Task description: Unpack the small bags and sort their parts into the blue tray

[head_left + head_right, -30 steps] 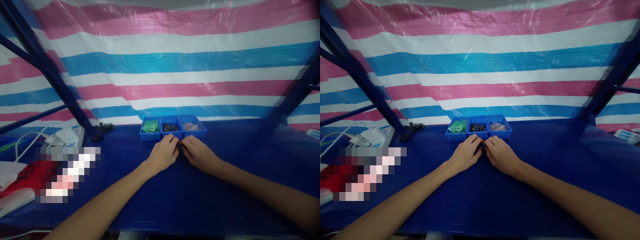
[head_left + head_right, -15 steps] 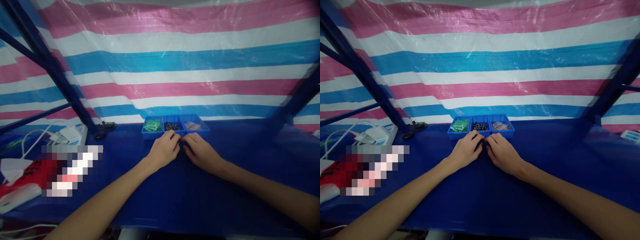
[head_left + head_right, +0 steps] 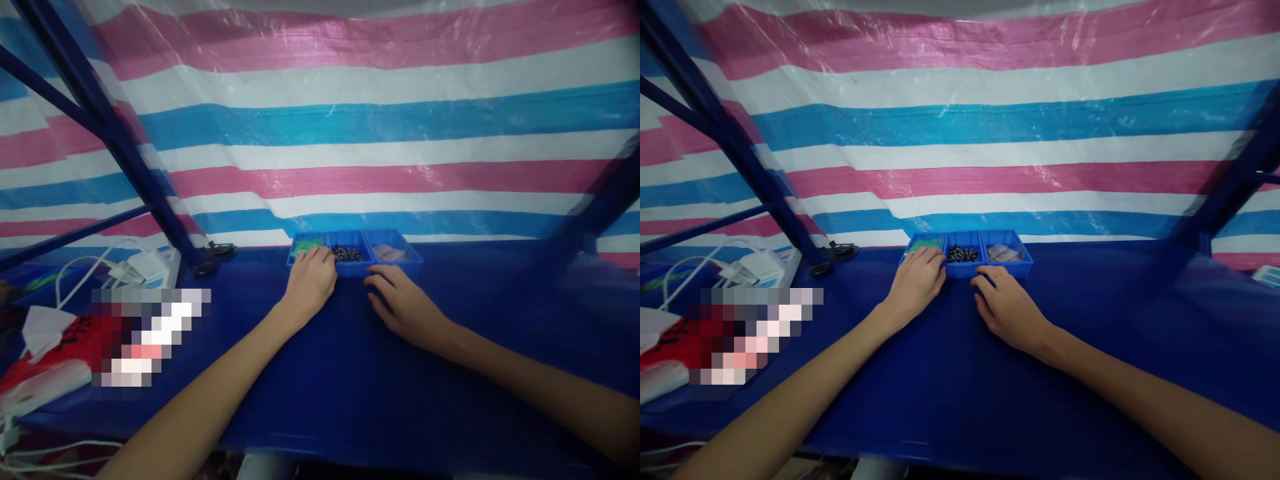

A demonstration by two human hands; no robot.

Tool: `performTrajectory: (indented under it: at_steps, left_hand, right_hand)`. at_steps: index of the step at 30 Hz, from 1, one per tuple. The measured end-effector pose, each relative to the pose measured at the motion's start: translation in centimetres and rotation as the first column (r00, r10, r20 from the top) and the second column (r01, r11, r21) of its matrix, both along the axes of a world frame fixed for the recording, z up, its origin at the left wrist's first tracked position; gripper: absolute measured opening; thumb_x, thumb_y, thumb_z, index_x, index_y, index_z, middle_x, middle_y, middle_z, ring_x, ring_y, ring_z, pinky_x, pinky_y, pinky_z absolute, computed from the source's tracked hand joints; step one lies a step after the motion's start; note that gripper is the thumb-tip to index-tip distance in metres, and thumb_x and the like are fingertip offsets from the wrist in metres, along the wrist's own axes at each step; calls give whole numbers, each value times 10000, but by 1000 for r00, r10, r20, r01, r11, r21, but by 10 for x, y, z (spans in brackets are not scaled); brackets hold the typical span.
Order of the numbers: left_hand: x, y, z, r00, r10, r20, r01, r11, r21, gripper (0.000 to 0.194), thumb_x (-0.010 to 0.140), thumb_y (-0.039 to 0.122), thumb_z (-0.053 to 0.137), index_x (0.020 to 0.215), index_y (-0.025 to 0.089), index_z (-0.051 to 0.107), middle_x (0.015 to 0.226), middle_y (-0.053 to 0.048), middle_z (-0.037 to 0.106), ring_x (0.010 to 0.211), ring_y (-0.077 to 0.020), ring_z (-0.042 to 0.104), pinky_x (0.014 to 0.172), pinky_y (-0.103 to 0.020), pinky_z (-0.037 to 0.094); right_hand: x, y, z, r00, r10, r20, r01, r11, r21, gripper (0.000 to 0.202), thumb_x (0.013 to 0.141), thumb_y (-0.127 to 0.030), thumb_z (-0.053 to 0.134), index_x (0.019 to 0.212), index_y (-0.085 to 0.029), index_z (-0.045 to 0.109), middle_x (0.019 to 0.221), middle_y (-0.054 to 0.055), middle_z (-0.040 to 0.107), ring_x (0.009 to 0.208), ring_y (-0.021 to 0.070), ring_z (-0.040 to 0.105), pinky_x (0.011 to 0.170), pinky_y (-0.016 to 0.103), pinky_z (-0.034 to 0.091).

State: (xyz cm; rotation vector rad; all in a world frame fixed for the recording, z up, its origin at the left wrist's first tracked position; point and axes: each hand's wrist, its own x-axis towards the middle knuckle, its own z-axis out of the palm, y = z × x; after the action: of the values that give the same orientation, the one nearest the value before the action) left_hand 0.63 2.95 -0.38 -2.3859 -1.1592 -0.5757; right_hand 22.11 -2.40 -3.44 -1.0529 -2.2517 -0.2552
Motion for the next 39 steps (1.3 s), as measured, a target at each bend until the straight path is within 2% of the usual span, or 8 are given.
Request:
performTrajectory:
  at_steps: [9, 19, 24, 27, 30, 32, 35, 39]
  left_hand:
    - [-2, -2, 8, 995, 91, -35, -93, 994, -64, 237, 954, 182, 470, 1169, 133, 558, 1076, -133, 641, 1016, -290, 582, 861, -423, 478]
    - [3, -15, 22, 981, 192, 30, -185, 970, -156, 311, 985, 371, 429, 1193, 182, 562, 824, -89, 674, 736, -245, 650, 679, -350, 493]
    - [5, -23, 33, 973, 136, 186, -99, 976, -195, 290, 988, 390, 411, 1171, 248, 585, 712, -20, 653, 631, -194, 624, 627, -295, 458]
    - [-3, -12, 36, 943, 105, 316, -55, 985, -164, 248, 979, 360, 435, 1122, 246, 602, 802, -21, 678, 730, -196, 640, 696, -306, 476]
    - [-17, 10, 30, 911, 118, 394, -74, 989, -125, 279, 959, 344, 463, 1145, 195, 608, 1094, -95, 668, 999, -246, 626, 860, -360, 482]
    - [-25, 24, 24, 889, 154, 430, -54, 970, -235, 332, 962, 362, 453, 1180, 169, 613, 1186, -116, 646, 1082, -258, 606, 951, -386, 456]
    - [-31, 38, 20, 841, 256, 477, -45, 911, -410, 397, 976, 409, 409, 1166, 150, 643, 1204, -125, 658, 1122, -273, 599, 991, -394, 430]
    - [-36, 43, 23, 847, 304, 436, -69, 876, -477, 501, 985, 515, 319, 1024, 187, 695, 1007, -106, 714, 995, -293, 635, 869, -388, 450]
  right_hand:
    - [2, 1, 0, 1000, 29, 2, -29, 999, -42, 202, 941, -153, 470, 1091, -166, 605, 1190, 169, 587, 1117, 302, 552, 938, 496, 509]
    - [0, -4, 3, 987, 153, -46, -157, 980, -122, 432, 935, -157, 479, 1366, -176, 486, 1292, 154, 588, 1211, 279, 537, 1027, 507, 482]
    - [-2, -10, 10, 969, 247, -8, -245, 952, -183, 547, 936, -164, 486, 1473, -199, 389, 1438, 125, 507, 1332, 267, 434, 1103, 508, 412]
    - [-6, -17, 14, 954, 294, 53, -275, 935, -223, 573, 945, -160, 473, 1504, -213, 357, 1544, 81, 405, 1416, 262, 325, 1150, 507, 354]
    - [-10, -23, 17, 929, 345, 133, -305, 918, -255, 618, 947, -155, 466, 1539, -205, 295, 1606, 58, 295, 1463, 276, 232, 1175, 525, 303]
    - [-11, -25, 18, 919, 360, 162, -311, 913, -263, 642, 945, -155, 466, 1552, -202, 262, 1613, 57, 278, 1456, 284, 244, 1168, 537, 305]
    - [-11, -25, 21, 917, 366, 157, -318, 910, -265, 653, 948, -163, 470, 1558, -205, 241, 1595, 70, 321, 1402, 277, 340, 1136, 531, 353]
    - [-11, -26, 24, 914, 390, 113, -347, 894, -284, 647, 947, -162, 486, 1550, -210, 256, 1576, 89, 356, 1380, 251, 386, 1128, 508, 367]
